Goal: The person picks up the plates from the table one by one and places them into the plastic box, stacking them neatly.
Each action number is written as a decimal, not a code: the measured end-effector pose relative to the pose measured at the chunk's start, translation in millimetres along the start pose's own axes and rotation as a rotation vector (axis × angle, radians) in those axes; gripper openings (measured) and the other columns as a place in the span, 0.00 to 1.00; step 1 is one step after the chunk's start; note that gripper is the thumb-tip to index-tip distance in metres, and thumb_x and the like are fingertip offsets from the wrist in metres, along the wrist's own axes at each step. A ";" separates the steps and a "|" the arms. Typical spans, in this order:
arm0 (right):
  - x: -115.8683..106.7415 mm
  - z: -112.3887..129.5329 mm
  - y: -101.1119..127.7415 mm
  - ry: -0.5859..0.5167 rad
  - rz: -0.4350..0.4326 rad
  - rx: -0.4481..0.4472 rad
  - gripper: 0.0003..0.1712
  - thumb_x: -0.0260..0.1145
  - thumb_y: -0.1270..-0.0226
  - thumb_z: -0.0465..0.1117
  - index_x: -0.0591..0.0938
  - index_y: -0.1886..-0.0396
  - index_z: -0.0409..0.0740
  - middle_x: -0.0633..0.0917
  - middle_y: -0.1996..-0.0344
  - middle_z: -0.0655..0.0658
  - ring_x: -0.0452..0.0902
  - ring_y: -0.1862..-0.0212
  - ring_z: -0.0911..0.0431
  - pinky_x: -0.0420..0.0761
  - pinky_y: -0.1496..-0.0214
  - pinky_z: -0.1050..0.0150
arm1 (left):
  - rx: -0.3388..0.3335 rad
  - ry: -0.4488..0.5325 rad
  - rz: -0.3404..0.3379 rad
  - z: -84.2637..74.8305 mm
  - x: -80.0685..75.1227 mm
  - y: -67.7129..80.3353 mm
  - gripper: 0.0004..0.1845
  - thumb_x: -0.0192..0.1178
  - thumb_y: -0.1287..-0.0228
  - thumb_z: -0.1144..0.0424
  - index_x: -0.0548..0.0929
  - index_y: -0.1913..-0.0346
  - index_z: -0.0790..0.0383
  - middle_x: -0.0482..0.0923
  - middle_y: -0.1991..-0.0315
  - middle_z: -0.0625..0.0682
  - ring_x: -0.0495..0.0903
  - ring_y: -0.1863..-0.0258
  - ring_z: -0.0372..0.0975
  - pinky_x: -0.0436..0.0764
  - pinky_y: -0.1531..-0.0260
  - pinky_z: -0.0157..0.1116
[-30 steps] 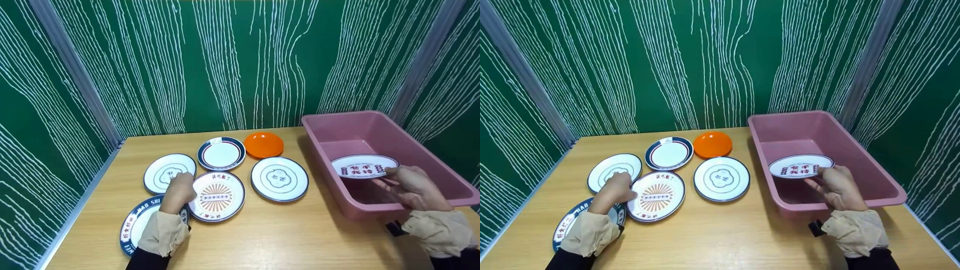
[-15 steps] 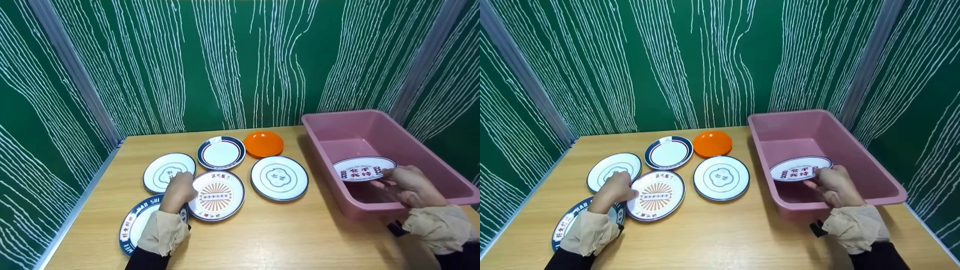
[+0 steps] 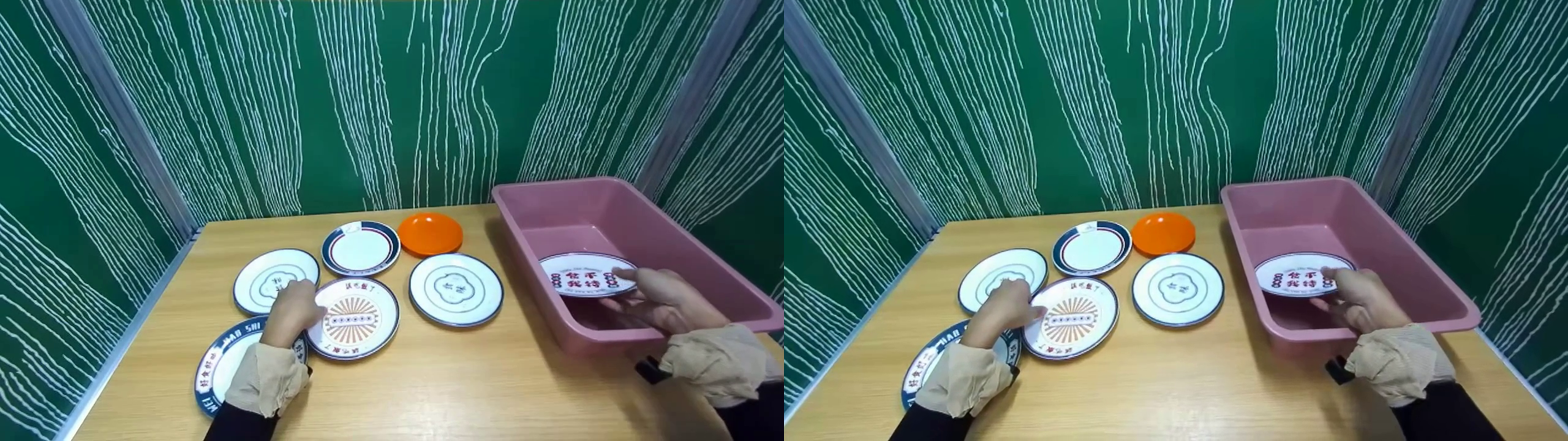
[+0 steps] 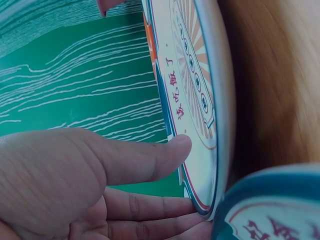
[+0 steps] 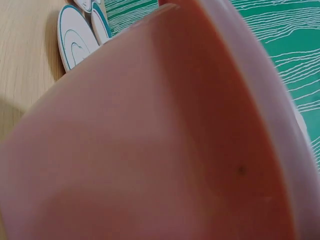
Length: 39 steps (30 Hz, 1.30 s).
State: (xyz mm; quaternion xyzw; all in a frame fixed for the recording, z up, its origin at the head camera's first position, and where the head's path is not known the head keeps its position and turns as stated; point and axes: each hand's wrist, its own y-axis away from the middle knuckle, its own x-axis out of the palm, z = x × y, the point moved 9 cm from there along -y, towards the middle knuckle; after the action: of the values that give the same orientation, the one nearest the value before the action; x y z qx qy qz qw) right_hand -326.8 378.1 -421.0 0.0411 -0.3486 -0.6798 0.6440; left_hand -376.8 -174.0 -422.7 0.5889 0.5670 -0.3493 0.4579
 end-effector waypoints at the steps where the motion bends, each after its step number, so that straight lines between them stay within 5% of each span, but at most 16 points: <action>1: -0.3 -0.2 -0.6 -0.004 -0.007 0.008 0.09 0.52 0.19 0.37 0.63 0.47 0.42 0.85 0.67 0.38 0.87 0.62 0.50 0.86 0.45 0.58 | -0.005 0.002 0.001 0.3 -0.1 0.2 0.23 0.68 0.33 0.62 0.80 0.41 0.75 0.80 0.48 0.69 0.80 0.50 0.55 0.82 0.45 0.53; 13: 0.0 -3.1 -0.2 -0.079 -0.007 0.046 0.10 0.51 0.18 0.48 0.65 0.45 0.52 0.87 0.65 0.40 0.87 0.58 0.48 0.82 0.38 0.49 | -0.020 0.008 -0.002 1.6 -1.5 2.7 0.25 0.66 0.32 0.64 0.77 0.38 0.75 0.76 0.43 0.71 0.78 0.44 0.59 0.79 0.42 0.54; 26: -4.6 -5.0 1.3 -0.011 0.013 0.104 0.20 0.57 0.21 0.53 0.61 0.40 0.54 0.80 0.55 0.41 0.80 0.50 0.47 0.67 0.26 0.44 | -0.006 -0.072 0.068 -1.3 4.2 3.1 0.22 0.63 0.42 0.81 0.79 0.43 0.75 0.79 0.49 0.68 0.78 0.54 0.53 0.82 0.47 0.51; 30: -6.0 -1.1 0.4 0.050 0.022 0.064 0.16 0.55 0.19 0.51 0.65 0.40 0.55 0.71 0.46 0.42 0.79 0.49 0.48 0.67 0.26 0.42 | -0.015 -0.074 0.078 -1.9 4.1 1.8 0.22 0.63 0.41 0.81 0.79 0.42 0.75 0.79 0.50 0.68 0.77 0.54 0.53 0.82 0.46 0.50; 32: -5.9 0.3 0.3 0.072 0.028 0.054 0.21 0.52 0.18 0.50 0.62 0.31 0.57 0.66 0.41 0.41 0.75 0.44 0.47 0.64 0.24 0.41 | -0.024 -0.069 0.085 -1.6 4.5 1.7 0.22 0.63 0.41 0.81 0.78 0.41 0.75 0.78 0.49 0.68 0.77 0.54 0.53 0.82 0.47 0.50; 35: -5.6 2.2 0.7 0.131 0.029 0.034 0.35 0.48 0.17 0.45 0.47 0.17 0.60 0.56 0.32 0.37 0.66 0.36 0.43 0.60 0.24 0.39 | -0.028 -0.068 0.083 -1.5 4.6 1.5 0.23 0.62 0.40 0.81 0.78 0.41 0.75 0.78 0.48 0.68 0.77 0.52 0.54 0.81 0.44 0.50; 39: -5.6 4.8 2.1 0.268 -0.010 -0.014 0.48 0.52 0.21 0.32 0.33 0.17 0.56 0.38 0.24 0.34 0.58 0.34 0.43 0.73 0.30 0.45 | -0.020 -0.067 0.073 -1.1 4.2 0.3 0.21 0.61 0.38 0.80 0.78 0.41 0.75 0.78 0.47 0.69 0.78 0.51 0.54 0.80 0.43 0.51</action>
State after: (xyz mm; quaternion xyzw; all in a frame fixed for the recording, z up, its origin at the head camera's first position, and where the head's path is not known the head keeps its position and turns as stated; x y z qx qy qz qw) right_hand -326.5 385.3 -418.5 0.1289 -0.2545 -0.6736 0.6818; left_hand -376.2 -171.5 -426.2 0.5928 0.5329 -0.3462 0.4948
